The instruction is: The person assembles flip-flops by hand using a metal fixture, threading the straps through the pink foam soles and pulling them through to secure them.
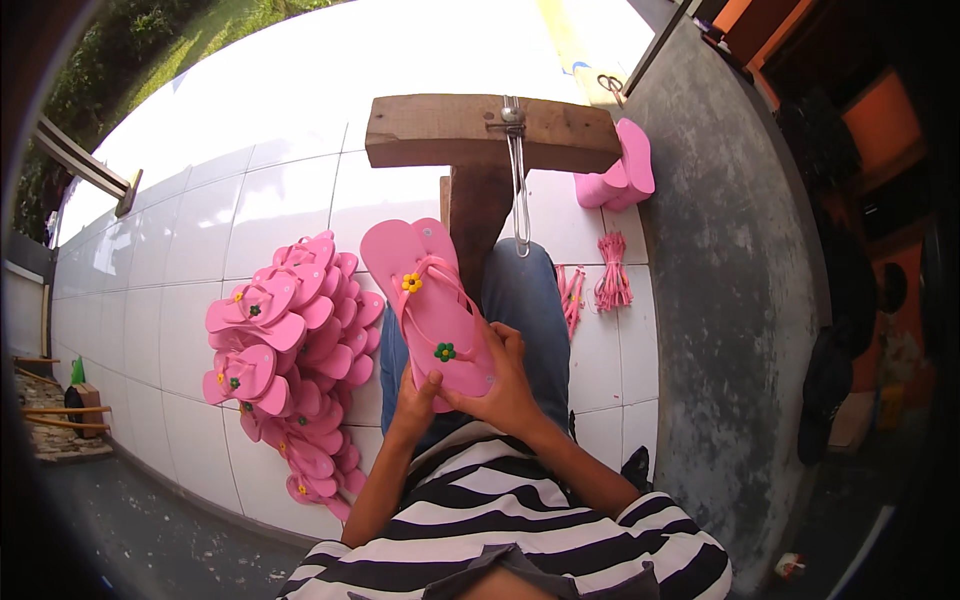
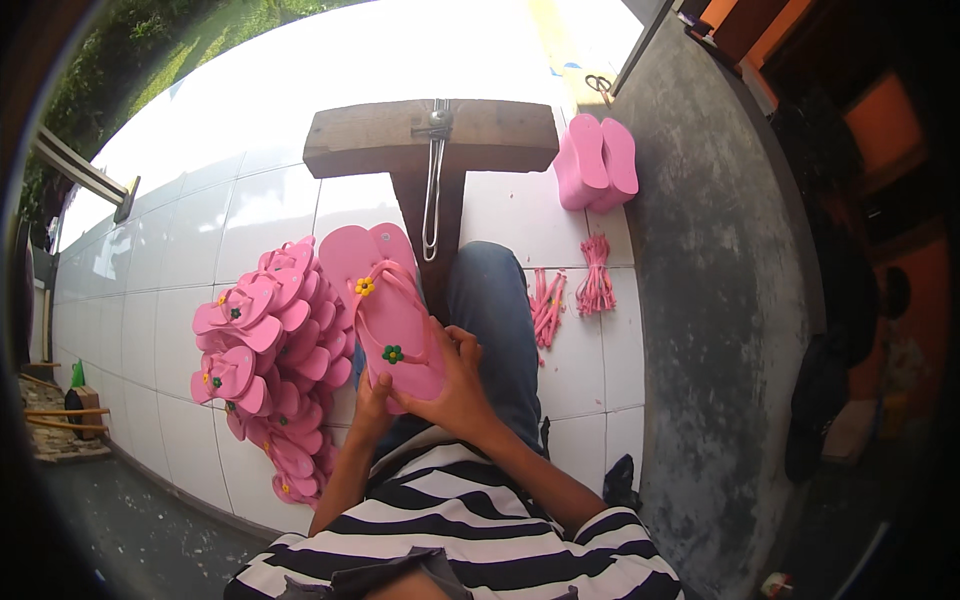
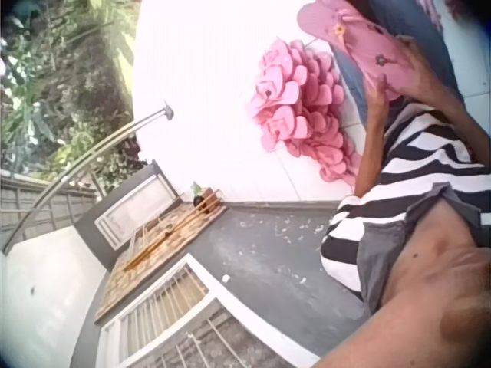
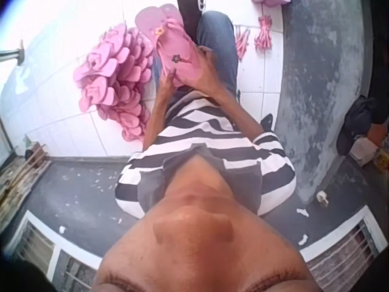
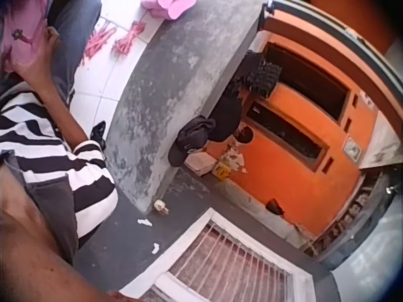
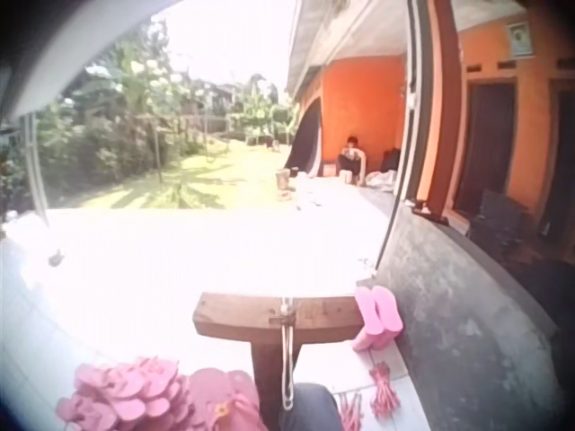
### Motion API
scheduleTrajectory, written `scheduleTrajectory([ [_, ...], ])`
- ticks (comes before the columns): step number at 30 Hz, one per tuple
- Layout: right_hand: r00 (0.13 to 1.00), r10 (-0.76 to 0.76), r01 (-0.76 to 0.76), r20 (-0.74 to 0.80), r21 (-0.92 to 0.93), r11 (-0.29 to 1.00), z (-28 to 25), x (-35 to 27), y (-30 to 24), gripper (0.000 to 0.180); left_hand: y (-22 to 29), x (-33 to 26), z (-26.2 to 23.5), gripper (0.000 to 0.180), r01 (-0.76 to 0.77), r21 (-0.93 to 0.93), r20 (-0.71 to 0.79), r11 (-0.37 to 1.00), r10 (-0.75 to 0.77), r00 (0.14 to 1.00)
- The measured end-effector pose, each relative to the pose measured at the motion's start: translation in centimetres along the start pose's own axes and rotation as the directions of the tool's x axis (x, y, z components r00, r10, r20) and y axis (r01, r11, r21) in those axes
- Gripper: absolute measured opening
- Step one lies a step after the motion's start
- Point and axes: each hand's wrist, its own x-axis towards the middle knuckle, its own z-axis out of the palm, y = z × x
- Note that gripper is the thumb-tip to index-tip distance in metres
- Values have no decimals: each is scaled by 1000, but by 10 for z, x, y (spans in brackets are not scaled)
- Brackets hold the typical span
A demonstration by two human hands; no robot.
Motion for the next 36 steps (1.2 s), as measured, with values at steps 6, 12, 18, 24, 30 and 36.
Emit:
scheduleTrajectory([
  [6, 998, 35, -29, -58, 104, 994, 18, 11, -9, 100, 29, -5, 0, 71, 10, 51, -51, 999, -7, 999],
  [12, 998, -40, 40, -40, 11, 999, 30, 5, -5, 102, 19, -16, -19, 61, 41, 84, -66, 996, -35, 997],
  [18, 997, -77, 77, 0, -93, 993, 29, 6, 1, 108, 14, -12, -15, 51, 61, -45, -101, 997, -65, 993],
  [24, 984, -177, 170, 11, 225, 959, 31, 17, 1, 91, 33, 4, -24, 48, -193, 55, -358, 980, 199, 912],
  [30, 970, 159, -237, 182, 591, 771, 45, 12, 73, 58, 68, 16, -111, 59, -414, 94, -737, 905, 343, 583],
  [36, 968, 134, -235, 211, 581, 779, 59, 19, 86, 37, 42, 3, -210, 54, -445, -146, -865, 884, 104, 490],
])
